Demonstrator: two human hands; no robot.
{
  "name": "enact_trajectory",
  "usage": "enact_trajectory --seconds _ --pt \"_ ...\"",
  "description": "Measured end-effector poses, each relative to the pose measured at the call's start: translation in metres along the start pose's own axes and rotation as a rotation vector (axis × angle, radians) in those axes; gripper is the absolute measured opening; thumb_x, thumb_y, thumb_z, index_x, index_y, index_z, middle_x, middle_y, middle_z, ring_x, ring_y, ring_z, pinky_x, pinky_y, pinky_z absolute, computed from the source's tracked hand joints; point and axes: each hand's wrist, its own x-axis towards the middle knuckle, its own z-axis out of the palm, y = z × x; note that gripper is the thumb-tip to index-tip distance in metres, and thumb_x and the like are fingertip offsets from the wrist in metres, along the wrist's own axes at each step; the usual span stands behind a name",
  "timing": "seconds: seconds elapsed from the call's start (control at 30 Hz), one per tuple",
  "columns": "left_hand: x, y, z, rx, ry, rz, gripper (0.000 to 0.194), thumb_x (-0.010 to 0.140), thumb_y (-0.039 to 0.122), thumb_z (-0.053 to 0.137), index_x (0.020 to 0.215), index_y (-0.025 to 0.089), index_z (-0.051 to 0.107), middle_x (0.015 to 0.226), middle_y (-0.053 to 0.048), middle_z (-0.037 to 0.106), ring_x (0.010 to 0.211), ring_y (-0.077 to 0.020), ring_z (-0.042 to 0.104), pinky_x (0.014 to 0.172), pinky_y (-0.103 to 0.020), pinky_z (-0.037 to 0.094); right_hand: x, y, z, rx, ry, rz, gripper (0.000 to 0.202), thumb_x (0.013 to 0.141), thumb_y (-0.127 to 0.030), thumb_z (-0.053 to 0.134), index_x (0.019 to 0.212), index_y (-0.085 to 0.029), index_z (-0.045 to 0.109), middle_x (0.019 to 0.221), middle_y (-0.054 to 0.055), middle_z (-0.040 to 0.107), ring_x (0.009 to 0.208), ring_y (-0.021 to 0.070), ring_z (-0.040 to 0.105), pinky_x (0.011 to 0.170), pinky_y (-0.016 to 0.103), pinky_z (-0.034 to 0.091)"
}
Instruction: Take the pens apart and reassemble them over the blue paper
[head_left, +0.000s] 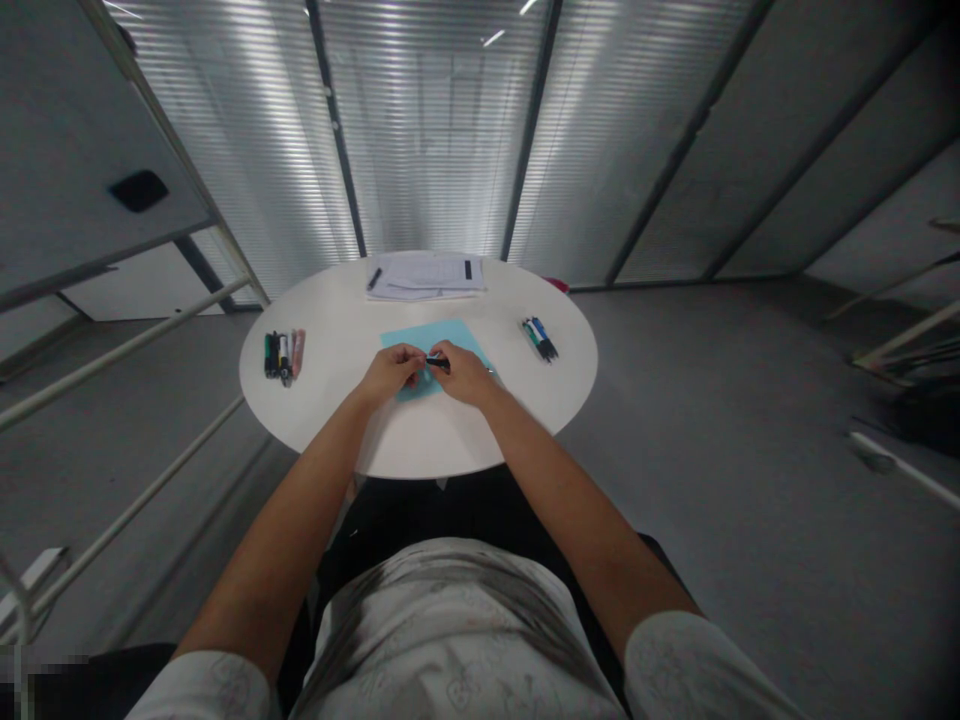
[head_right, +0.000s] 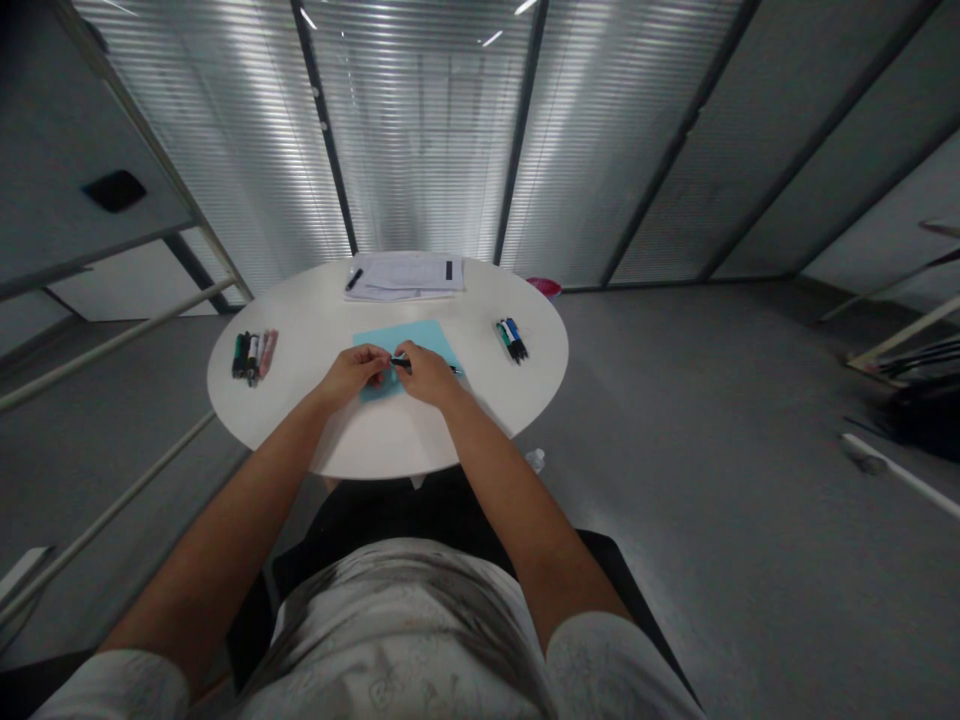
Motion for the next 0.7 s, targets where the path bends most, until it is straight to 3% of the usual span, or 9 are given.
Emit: enact_trajectory --seconds 0.27,0.7 --pt "0.0003 -0.0024 -0.0006 0.008 -0.014 0.024 0.019 0.072 0.029 0.069 0.082 0.014 0.062 0.057 0.002 0.056 0.047 -0.0086 0.050 0.048 -0.023 0.043 0.0017 0.0042 0.0023 -0.015 0.030 -0.080 0.010 0.084 -0.017 0.049 0.091 -0.021 0.055 0.094 0.005 0.060 0.089 0.0163 0.054 0.082 0.029 0.043" --pt "-0.0007 -0.0015 0.0017 0.039 -0.005 0.008 0.015 0.072 0.025 0.070 0.079 0.014 0.063 0.059 0.000 0.060 0.050 -0.0096 0.054 0.050 -0.022 0.045 0.0021 0.0039 0.0013 0.088 0.004 -0.063 0.020 0.082 -0.016 0.055 0.101 -0.020 0.058 0.097 0.005 0.065 0.092 0.0157 0.060 0.086 0.031 0.045"
